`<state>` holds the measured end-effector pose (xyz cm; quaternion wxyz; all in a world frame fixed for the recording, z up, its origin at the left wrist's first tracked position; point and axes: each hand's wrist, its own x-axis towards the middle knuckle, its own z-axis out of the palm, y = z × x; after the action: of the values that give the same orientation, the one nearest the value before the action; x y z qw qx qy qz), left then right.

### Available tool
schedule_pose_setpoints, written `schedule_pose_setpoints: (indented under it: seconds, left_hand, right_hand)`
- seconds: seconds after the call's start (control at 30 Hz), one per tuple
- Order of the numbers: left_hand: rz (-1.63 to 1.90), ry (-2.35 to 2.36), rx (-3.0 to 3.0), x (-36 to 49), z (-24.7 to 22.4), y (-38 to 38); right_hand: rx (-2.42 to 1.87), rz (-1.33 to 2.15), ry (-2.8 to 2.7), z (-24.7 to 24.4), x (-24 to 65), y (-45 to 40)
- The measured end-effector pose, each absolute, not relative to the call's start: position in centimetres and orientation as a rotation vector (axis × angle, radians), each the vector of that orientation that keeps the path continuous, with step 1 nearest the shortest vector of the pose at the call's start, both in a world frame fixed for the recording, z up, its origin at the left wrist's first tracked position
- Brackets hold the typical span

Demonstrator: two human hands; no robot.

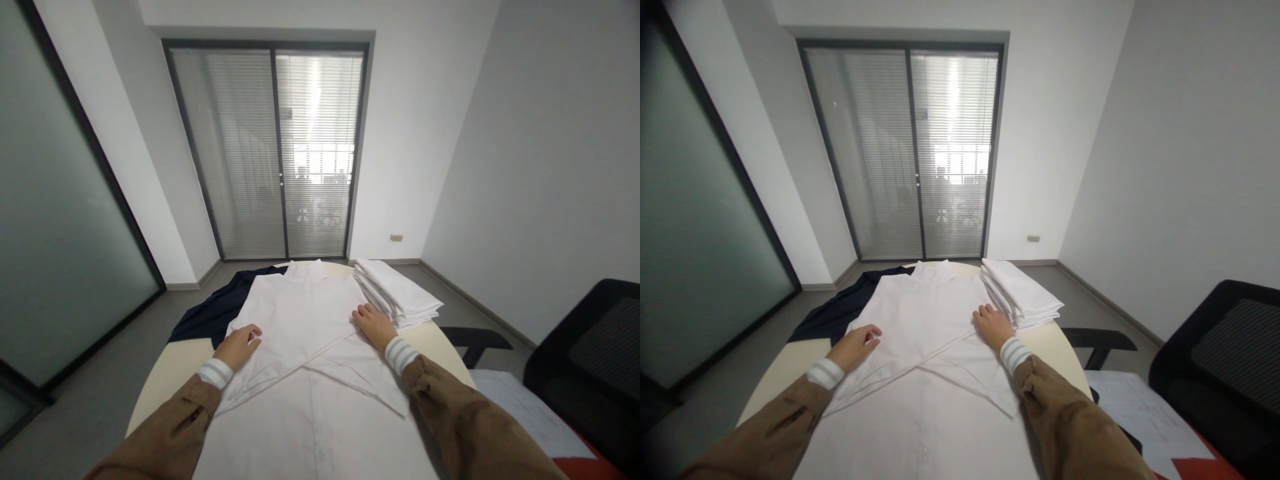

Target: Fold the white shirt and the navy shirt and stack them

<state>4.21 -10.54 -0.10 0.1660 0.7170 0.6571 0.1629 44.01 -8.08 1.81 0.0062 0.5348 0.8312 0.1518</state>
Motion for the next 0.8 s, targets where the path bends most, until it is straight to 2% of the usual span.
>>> schedule_pose_setpoints:
  seconds: [0.1, 0.27, 0.43, 0.63, 0.8]
  left_hand:
    - [0.429, 1.891, 2.053, 4.2, -0.4, -10.4]
    - [0.354, 1.924, 2.064, 4.3, -0.2, -10.6]
    - [0.268, 1.974, 2.094, 4.7, 1.2, -11.0]
    - [0.077, 1.895, 2.055, 2.5, 2.0, -10.8]
    - [-0.009, 1.826, 1.94, -0.5, 2.6, -11.0]
  right_hand:
    - [1.772, 0.475, 2.515, 1.6, 43.8, -8.2]
    - [1.929, 0.257, 2.349, 3.1, 42.6, -8.4]
    - [1.928, 0.17, 2.392, 4.0, 40.5, -8.8]
    - [1.902, -0.289, 2.486, 1.1, 38.9, -9.7]
    - [1.912, -0.363, 2.45, -0.7, 39.2, -9.5]
